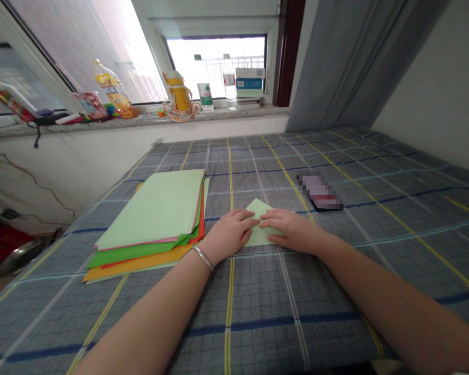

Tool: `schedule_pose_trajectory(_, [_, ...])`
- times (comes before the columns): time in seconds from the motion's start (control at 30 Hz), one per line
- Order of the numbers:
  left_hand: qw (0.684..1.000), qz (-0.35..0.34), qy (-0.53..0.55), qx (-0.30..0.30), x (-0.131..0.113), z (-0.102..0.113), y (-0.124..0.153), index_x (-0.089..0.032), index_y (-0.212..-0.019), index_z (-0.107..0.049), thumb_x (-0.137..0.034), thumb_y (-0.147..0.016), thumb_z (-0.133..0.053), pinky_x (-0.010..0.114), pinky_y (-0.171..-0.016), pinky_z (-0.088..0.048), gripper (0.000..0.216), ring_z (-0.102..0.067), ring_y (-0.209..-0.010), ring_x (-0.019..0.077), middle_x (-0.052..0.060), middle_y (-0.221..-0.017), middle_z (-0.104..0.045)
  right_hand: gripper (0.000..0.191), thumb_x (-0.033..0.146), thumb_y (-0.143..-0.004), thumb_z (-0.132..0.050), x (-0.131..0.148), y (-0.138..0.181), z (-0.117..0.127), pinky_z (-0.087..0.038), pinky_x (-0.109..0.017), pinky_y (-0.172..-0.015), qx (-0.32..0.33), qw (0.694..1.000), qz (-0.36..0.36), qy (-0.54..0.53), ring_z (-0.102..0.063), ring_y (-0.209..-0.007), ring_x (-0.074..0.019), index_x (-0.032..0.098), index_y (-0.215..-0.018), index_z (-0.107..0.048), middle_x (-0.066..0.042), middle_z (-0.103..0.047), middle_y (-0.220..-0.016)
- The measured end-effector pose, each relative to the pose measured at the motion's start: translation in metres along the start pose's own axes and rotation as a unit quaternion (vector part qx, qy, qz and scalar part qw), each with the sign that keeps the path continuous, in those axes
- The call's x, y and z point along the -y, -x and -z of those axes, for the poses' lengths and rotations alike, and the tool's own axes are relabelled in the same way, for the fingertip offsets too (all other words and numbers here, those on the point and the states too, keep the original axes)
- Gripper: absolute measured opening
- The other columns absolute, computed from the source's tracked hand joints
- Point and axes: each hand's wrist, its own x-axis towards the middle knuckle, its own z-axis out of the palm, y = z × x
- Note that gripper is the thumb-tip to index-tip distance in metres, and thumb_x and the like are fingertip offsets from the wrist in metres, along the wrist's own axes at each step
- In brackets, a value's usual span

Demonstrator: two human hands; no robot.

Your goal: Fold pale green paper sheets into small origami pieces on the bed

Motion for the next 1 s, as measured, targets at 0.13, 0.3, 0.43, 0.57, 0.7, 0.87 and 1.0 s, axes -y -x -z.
schedule_pose_trajectory(0.13, [0.999, -0.005, 0.005, 0.044, -0.004, 0.006, 0.003, -0.02, -0.128, -0.052, -0.029, -0.09, -0.047, 0.041, -0.107, -0.034, 0.04, -0.043, -0.126, 0.0241, 0.01, -0.134, -0.05, 0.05, 0.043, -0.078, -0.064, 0.002, 0.002, 0.001, -0.039, -0.041, -0.102, 0.018, 0.999, -0.004, -0.028, -0.047, -0.123, -0.0241, 0.02, -0.121, -0.059, -0.011, -0.055, -0.131])
schedule_pose_trajectory(0.3, [0.997, 0.01, 0.006, 0.073, -0.003, 0.011, 0.005, -0.023, -0.133, -0.047, -0.039, -0.087, -0.052, 0.047, -0.109, -0.028, 0.05, -0.038, -0.131, 0.0275, 0.011, -0.141, -0.045, 0.051, 0.043, -0.074, -0.068, 0.002, 0.004, 0.005, -0.04, -0.039, -0.101, 0.023, 1.0, -0.002, -0.007, -0.05, -0.12, -0.0246, 0.02, -0.118, -0.06, -0.011, -0.056, -0.13])
schedule_pose_trajectory(0.43, [0.995, 0.006, 0.016, 0.094, -0.001, 0.014, 0.006, -0.022, -0.136, -0.044, -0.054, -0.081, -0.056, 0.047, -0.109, -0.027, 0.065, -0.037, -0.132, 0.0294, 0.013, -0.143, -0.042, 0.034, 0.037, -0.08, -0.062, 0.007, 0.003, 0.011, -0.043, -0.037, -0.095, 0.025, 0.999, 0.008, 0.031, -0.056, -0.11, -0.0231, 0.02, -0.11, -0.064, -0.009, -0.063, -0.12])
schedule_pose_trajectory(0.57, [0.997, 0.004, 0.012, 0.082, -0.006, 0.02, 0.004, -0.023, -0.131, -0.05, -0.056, -0.08, -0.058, 0.045, -0.105, -0.032, 0.061, -0.042, -0.127, 0.0296, 0.012, -0.137, -0.048, 0.021, 0.028, -0.087, -0.052, 0.013, 0.002, 0.017, -0.043, -0.033, -0.086, 0.039, 0.997, 0.004, 0.067, -0.06, -0.098, -0.0206, 0.022, -0.099, -0.067, -0.005, -0.068, -0.106])
schedule_pose_trajectory(0.7, [0.998, 0.029, -0.019, 0.061, -0.015, 0.028, 0.001, -0.024, -0.105, -0.067, -0.041, -0.09, -0.048, 0.038, -0.091, -0.042, 0.03, -0.057, -0.1, 0.0228, 0.008, -0.105, -0.064, 0.023, 0.027, -0.09, -0.045, 0.019, 0.0, 0.019, -0.04, -0.03, -0.07, 0.039, 0.987, -0.067, 0.137, -0.062, -0.081, -0.0195, 0.022, -0.086, -0.067, -0.005, -0.071, -0.086])
schedule_pose_trajectory(0.87, [0.992, 0.102, -0.059, 0.041, -0.015, 0.024, -0.003, -0.019, -0.087, -0.068, -0.036, -0.091, -0.046, 0.036, -0.083, -0.043, 0.028, -0.058, -0.089, 0.0231, 0.008, -0.09, -0.066, 0.027, 0.031, -0.091, -0.043, 0.019, -0.005, 0.016, -0.034, -0.031, -0.062, -0.003, 0.976, -0.137, 0.169, -0.061, -0.074, -0.0193, 0.02, -0.079, -0.065, -0.006, -0.069, -0.08])
schedule_pose_trajectory(1.0, [0.986, 0.161, -0.038, 0.015, -0.007, 0.013, -0.006, -0.019, -0.089, -0.064, -0.037, -0.087, -0.052, 0.033, -0.082, -0.044, 0.022, -0.058, -0.09, 0.0228, 0.007, -0.089, -0.065, 0.024, 0.032, -0.09, -0.047, 0.011, -0.009, 0.011, -0.034, -0.031, -0.066, -0.018, 0.974, -0.144, 0.175, -0.059, -0.076, -0.0193, 0.02, -0.08, -0.065, -0.006, -0.069, -0.081])
